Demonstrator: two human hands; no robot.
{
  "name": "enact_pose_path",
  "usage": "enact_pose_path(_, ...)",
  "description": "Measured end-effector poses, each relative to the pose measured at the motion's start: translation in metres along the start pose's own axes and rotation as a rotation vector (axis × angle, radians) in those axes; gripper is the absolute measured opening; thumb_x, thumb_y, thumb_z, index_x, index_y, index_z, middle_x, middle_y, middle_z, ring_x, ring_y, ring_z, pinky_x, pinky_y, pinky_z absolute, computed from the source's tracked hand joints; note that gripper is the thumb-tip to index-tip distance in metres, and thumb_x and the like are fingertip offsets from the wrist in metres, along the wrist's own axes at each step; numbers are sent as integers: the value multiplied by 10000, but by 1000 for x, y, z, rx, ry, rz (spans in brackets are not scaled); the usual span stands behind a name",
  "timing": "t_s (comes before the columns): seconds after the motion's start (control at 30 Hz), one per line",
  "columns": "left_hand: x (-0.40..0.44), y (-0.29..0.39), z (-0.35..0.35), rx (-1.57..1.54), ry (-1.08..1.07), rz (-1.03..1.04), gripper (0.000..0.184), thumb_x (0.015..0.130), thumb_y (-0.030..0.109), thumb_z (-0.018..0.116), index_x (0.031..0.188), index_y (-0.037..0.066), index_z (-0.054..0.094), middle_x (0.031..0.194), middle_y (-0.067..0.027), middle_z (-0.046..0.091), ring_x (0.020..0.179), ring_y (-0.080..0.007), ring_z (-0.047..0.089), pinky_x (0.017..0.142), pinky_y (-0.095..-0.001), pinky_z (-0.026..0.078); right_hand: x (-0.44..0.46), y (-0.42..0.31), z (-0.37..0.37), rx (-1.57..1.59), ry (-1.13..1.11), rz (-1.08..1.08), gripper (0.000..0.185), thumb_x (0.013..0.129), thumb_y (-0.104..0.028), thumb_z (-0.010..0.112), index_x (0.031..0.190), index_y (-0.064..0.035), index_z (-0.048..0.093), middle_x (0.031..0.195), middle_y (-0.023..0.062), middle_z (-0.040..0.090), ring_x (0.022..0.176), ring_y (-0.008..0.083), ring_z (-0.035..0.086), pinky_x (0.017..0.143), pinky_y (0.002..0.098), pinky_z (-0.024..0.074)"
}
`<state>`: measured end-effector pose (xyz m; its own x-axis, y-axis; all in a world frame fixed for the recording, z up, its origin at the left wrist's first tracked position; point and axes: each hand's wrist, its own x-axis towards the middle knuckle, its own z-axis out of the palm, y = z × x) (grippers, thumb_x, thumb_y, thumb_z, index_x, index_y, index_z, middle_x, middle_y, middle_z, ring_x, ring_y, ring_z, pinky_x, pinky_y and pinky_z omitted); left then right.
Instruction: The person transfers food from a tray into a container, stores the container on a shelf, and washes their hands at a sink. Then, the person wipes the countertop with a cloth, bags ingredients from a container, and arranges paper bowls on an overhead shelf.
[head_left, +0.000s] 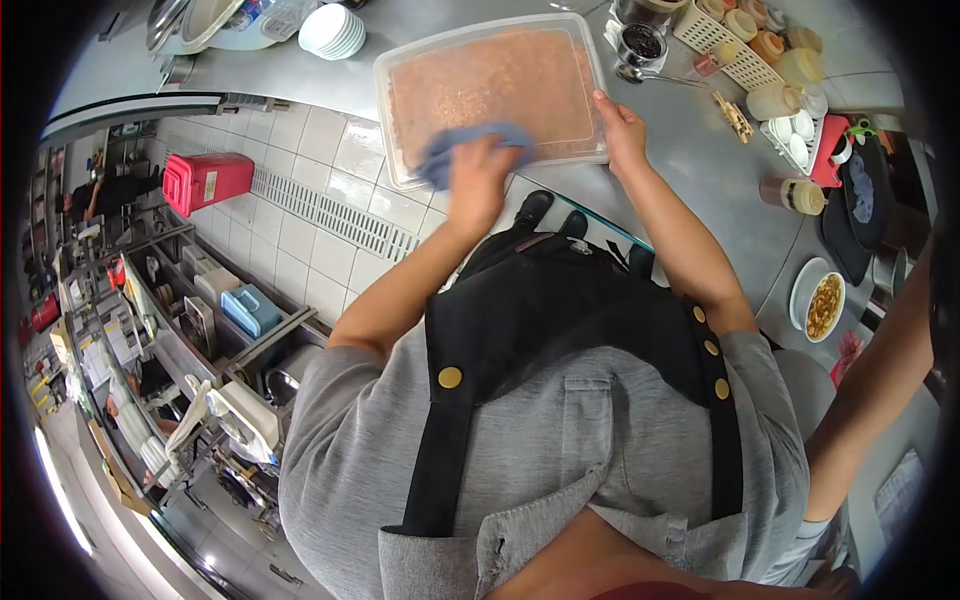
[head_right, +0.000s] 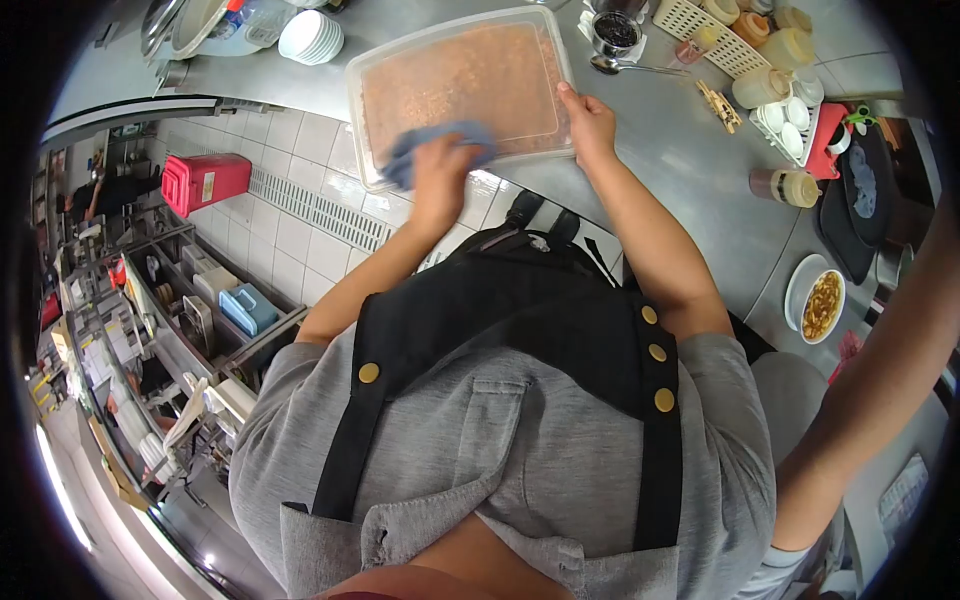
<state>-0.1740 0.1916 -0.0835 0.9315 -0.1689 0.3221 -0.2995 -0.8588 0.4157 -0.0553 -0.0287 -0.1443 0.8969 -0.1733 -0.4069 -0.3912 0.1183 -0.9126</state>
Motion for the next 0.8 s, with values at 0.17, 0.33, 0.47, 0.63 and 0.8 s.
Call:
enact_pose_path(0.17, 44, 80, 29, -102, -134, 253, 356, 737, 95, 657, 1078, 196, 670, 1209, -29, 577, 1087, -320, 509, 927, -419, 407, 14, -4, -19, -37, -197, 131, 350, 852, -440, 755, 755, -114, 670, 684, -49, 556, 651, 59, 507, 586, 258, 411)
enact_pose_path(0.33, 15, 36, -6, 69, -148, 240, 273, 763, 116, 626, 1008, 222, 682, 1162, 1, 579, 1001, -286, 525, 865, -397, 473, 7, -2, -7, 121, -187, 170, 399, 858, -367, 775, 613, -167, 531, 623, -87, 449, 561, 47, 371, 513, 248, 321)
enact_pose_path(0.47, 6, 20, -14, 89, -134, 235, 298, 754, 96, 605, 1025, 197, 676, 1156, -11, 596, 928, -275, 543, 798, -385, 500, 19, 3, -8, 73, -150, 126, 359, 859, -361, 775, 649, -157, 566, 637, -82, 479, 563, 49, 376, 512, 248, 317)
enact_pose_path(0.63, 41, 60, 10, 17, -114, 315, 315, 750, 82, 604, 1054, 135, 669, 985, -28, 605, 851, -263, 550, 721, -351, 514, 18, -6, -8, 83, -200, 147, 331, 842, -394, 778, 907, -79, 702, 834, 1, 672, 726, 108, 608, 656, 284, 490)
enact_pose_path(0.8, 20, 54, -8, 64, -176, 197, 376, 727, 58, 619, 1095, 117, 665, 1012, -29, 622, 874, -256, 571, 729, -341, 525, 9, -13, 0, 121, -125, 143, 307, 842, -368, 787, 812, -78, 690, 799, -7, 659, 690, 84, 563, 636, 247, 452)
